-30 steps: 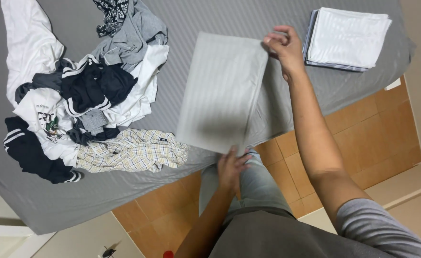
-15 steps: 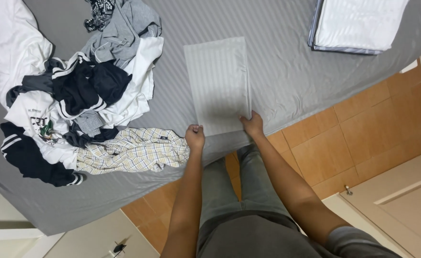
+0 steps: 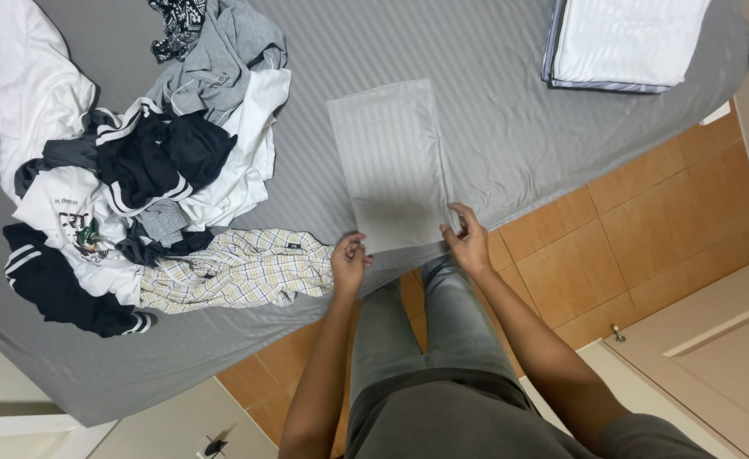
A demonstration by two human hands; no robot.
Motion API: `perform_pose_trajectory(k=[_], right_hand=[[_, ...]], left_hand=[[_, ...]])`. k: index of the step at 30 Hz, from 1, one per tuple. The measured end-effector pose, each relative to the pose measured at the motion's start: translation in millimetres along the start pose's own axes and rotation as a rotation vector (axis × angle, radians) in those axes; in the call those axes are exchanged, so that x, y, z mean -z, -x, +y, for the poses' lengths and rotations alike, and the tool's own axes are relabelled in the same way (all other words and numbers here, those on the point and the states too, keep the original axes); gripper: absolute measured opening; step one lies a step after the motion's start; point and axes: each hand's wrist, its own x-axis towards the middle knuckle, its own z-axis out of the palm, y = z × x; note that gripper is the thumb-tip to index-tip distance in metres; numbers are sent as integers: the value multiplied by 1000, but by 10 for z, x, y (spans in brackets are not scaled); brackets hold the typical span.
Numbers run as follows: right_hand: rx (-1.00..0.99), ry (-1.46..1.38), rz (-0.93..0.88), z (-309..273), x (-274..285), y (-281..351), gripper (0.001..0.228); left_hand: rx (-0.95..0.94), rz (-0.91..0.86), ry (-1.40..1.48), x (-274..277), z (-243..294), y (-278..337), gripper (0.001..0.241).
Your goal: The person folds several pieces of laundry on a bed, including a white towel, a gray towel, and a white striped shirt. Each item is smoothed, folded into a compact rectangle, and stacked on the bed.
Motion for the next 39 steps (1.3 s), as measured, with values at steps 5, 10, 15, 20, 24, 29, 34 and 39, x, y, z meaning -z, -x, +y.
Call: perform_pose_trajectory(k=[5,10,15,20,24,29,34,39], right_hand=[[127,-55,-245,-216,261,-204,42],[2,-10,-418,-393,474,-520,40],[483,84,-286,-747,518,-862,32],[493,-124,-298,-436,151,-1422,23],[171,-400,-192,-92,-302,-1992,26],[243,-250,-12,-539,-563,-2176,17],[224,-81,158,-494,-777,-2333,21],[367,123,270,-403,-929,-2489,23]], left_hand=[[-169,-164,-143,37,707,161,38],[-300,-78,-452,-5,1226,134,28],[-601,37,-297,-62,1301,-206,8],[-482,225,-149,-362,1161,-691,18],[-491,484,-161,-718,1402,-1079,23],[-526,648,-337,-945,1579,-1550,23],[-422,692,-529,-1047,1725,-1829,24],[-271,728,-739,-1066,1640,-2065,26]])
